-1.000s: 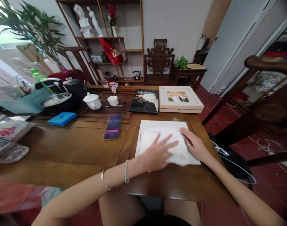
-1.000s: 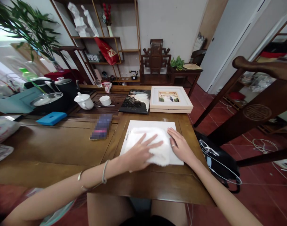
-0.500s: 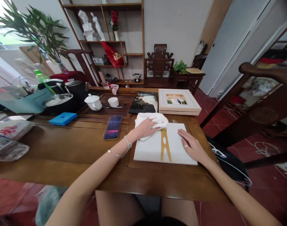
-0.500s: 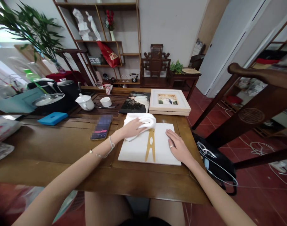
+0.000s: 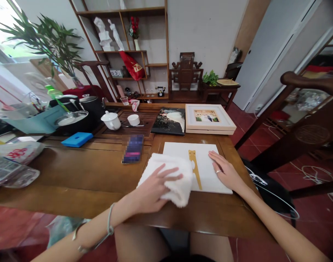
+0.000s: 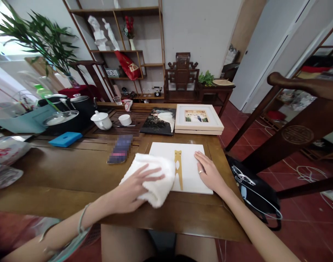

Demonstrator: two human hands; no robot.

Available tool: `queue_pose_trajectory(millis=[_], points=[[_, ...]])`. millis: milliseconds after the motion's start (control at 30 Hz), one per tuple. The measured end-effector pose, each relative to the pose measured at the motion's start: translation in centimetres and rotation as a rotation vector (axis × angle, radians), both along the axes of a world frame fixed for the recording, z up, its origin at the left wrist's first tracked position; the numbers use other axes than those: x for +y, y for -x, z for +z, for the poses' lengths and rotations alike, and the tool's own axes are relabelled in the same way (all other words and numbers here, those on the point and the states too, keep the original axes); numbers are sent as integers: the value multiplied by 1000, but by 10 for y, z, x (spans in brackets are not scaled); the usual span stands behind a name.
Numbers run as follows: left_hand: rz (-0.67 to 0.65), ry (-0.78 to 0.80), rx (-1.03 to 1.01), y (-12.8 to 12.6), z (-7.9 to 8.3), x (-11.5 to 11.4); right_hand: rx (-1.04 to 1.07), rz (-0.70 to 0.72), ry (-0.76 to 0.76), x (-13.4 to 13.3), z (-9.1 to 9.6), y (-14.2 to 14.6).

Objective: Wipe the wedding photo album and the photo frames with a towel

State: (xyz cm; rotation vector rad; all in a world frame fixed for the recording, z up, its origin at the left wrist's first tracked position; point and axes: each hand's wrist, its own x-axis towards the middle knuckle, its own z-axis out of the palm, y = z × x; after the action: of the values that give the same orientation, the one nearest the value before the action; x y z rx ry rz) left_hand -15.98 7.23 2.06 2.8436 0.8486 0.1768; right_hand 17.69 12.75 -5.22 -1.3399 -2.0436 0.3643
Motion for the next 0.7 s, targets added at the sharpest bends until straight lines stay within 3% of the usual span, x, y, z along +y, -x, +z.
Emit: queue_pose_trajectory(millis=[100, 167, 233, 400, 500, 600, 700], points=[[-29, 5, -6, -2, 0, -17, 13, -3, -6, 0, -1, 0], [-9, -1, -3, -4, -3, -8, 18, -5, -5, 0, -1, 0], [28, -18, 19, -8, -6, 17, 19, -7, 0, 1, 0, 0], [151, -98, 91, -29, -11, 102, 21, 3, -1, 0, 1, -1], [181, -115, 97, -37, -11, 127, 23, 4, 0, 1, 2, -1], [165, -112, 92, -36, -12, 112, 31, 12, 5, 1, 1, -1], [129, -82, 68, -28, -13, 67, 39, 9, 3, 0, 1, 1]])
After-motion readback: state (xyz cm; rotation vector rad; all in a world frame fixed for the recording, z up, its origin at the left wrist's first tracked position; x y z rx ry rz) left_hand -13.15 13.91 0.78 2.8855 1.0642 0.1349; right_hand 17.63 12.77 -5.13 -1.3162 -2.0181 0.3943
